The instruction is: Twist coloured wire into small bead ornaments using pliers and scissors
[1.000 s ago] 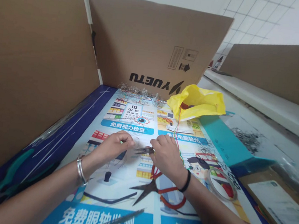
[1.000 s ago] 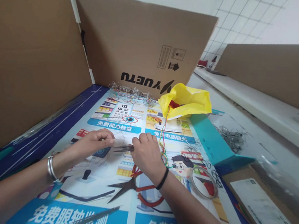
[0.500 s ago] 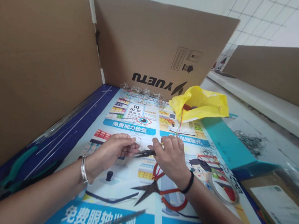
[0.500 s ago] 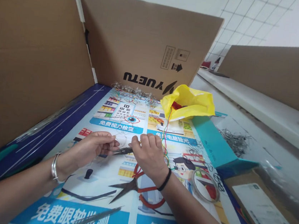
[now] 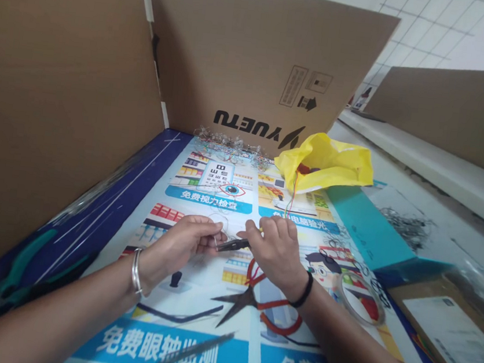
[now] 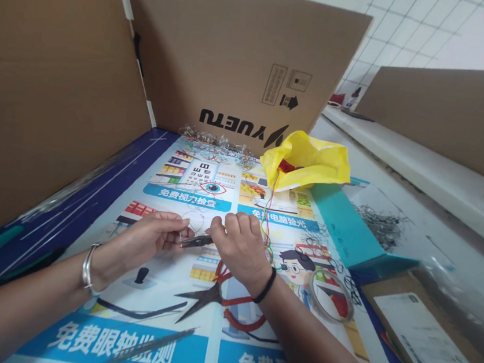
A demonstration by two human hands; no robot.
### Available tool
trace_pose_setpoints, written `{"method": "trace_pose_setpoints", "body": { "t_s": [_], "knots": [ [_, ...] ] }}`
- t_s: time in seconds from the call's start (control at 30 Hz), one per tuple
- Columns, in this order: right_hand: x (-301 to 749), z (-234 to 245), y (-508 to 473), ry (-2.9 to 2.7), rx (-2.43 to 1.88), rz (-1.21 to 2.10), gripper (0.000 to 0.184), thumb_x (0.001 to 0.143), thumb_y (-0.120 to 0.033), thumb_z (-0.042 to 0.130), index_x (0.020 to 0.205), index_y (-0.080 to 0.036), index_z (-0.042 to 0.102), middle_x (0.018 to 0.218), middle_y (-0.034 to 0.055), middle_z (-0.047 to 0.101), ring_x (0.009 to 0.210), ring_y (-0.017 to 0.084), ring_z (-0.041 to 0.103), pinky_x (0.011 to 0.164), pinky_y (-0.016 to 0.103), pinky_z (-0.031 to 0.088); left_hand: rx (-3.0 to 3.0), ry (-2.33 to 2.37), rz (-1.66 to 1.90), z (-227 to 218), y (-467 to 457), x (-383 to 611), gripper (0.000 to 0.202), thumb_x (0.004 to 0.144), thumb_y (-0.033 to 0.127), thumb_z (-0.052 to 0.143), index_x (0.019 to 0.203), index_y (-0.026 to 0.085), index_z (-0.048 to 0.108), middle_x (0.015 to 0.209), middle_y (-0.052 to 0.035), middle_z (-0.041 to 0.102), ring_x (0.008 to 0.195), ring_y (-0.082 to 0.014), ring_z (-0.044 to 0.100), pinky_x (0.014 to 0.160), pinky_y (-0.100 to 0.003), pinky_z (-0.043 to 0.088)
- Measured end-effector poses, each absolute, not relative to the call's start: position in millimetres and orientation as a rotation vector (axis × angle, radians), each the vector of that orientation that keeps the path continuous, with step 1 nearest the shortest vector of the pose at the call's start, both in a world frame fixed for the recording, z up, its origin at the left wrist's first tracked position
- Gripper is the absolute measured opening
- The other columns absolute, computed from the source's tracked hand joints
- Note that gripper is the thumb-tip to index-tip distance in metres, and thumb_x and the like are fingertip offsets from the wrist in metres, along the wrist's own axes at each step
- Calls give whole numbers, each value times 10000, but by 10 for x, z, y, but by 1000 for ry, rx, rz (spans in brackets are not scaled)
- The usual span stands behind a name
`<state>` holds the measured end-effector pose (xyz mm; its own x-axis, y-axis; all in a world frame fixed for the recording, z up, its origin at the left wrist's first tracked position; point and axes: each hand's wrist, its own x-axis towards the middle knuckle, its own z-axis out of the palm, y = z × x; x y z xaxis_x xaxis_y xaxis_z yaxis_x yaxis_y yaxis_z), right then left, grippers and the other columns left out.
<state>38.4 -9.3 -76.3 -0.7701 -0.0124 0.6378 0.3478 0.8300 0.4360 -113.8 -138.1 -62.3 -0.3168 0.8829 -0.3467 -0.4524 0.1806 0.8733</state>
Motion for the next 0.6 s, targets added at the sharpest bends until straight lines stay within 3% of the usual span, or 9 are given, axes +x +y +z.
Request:
{"method": "trace_pose_setpoints", "body": {
  "t_s": [0.6],
  "knots": [
    [399, -754, -77, -2446, -245, -687, 149, 879, -306, 491, 873, -213, 608, 723, 41, 493, 738, 187, 386, 725, 351, 248, 484, 1254, 1419, -624, -1394, -1103, 181, 707, 276, 676, 641, 125, 604, 665, -34, 616, 603, -118, 555, 560, -243, 457]
  ]
}}
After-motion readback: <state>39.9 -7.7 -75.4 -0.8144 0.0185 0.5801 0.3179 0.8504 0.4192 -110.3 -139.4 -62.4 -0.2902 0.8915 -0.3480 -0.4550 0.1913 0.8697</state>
